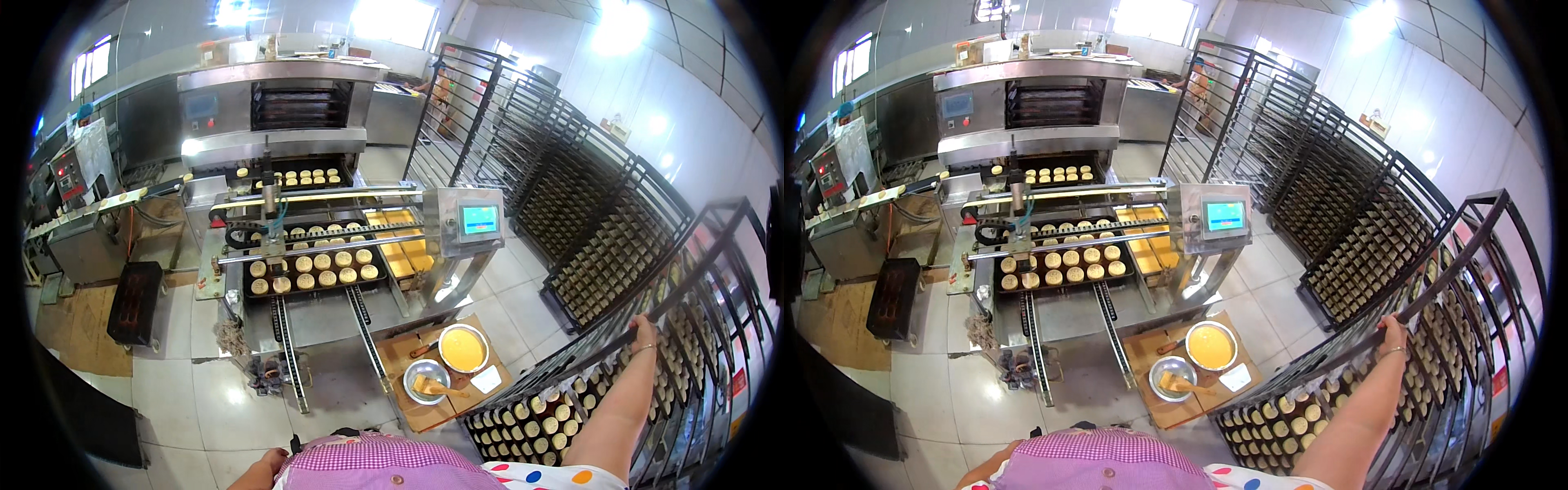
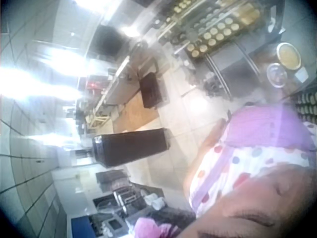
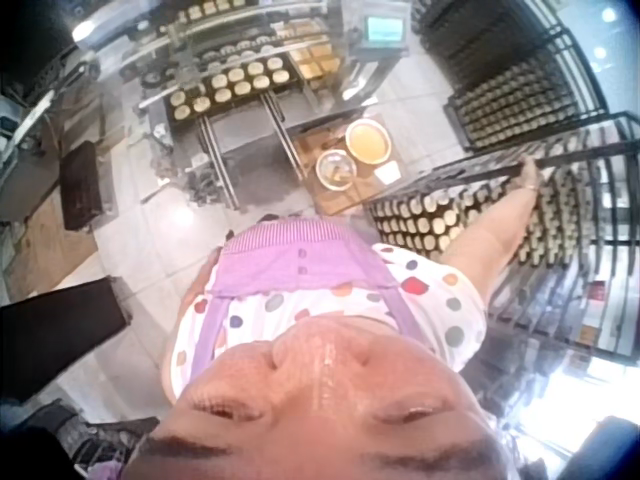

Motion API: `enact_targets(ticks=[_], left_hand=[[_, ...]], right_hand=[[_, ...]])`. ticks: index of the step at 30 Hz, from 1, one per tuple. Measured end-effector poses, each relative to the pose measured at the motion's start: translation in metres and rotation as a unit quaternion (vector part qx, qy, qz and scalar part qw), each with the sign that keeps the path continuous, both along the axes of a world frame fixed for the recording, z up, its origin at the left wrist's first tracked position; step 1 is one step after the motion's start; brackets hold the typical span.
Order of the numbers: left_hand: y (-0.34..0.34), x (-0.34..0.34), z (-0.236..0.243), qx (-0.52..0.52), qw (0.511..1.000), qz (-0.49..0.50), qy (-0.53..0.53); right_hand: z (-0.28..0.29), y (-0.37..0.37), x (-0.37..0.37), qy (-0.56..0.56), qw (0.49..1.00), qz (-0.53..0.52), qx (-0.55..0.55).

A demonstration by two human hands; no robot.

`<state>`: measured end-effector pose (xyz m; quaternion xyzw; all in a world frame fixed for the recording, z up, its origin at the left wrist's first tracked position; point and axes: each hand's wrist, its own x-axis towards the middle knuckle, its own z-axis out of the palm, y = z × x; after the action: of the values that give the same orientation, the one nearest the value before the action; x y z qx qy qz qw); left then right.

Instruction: The person brushes a liquid onto rows of circular pastries on a tray using a brush, then lifts the tray and slides it into a tall metal rack. The person also picks up a dark tray from the floor and slides it into an industrial oven.

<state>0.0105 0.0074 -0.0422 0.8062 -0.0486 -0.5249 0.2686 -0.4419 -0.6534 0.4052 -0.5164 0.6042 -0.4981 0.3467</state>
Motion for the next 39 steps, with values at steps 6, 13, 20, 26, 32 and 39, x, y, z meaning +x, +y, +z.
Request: enact_targets(ticks=[6,13,20,26,32,39], left_hand=[[0.082,0.033,-0.139,-0.001,0.949,-0.253,-0.188],[0.054,0.023,-0.126,-0.021,0.998,-0.045,-0.047],[0.028,0.024,-0.070,-0.026,0.977,-0.180,-0.109],[0.038,0.026,-0.099,0.010,0.970,-0.204,-0.133],[0.047,0.008,-0.122,-0.022,0.994,-0.070,-0.075],[0.085,0.011,-0.180,-0.050,0.997,0.060,-0.011]], right_hand=[[-0.019,-0.015,0.033,-0.040,0.999,0.010,0.003],[-0.024,-0.026,0.013,-0.093,0.993,0.068,-0.034],[-0.020,-0.020,0.020,-0.070,0.996,0.040,-0.032],[-0.020,-0.016,0.028,-0.096,0.994,0.044,-0.038],[-0.030,-0.038,0.008,-0.122,0.988,0.076,-0.047],[-0.048,-0.061,0.000,-0.128,0.986,0.093,-0.054]])
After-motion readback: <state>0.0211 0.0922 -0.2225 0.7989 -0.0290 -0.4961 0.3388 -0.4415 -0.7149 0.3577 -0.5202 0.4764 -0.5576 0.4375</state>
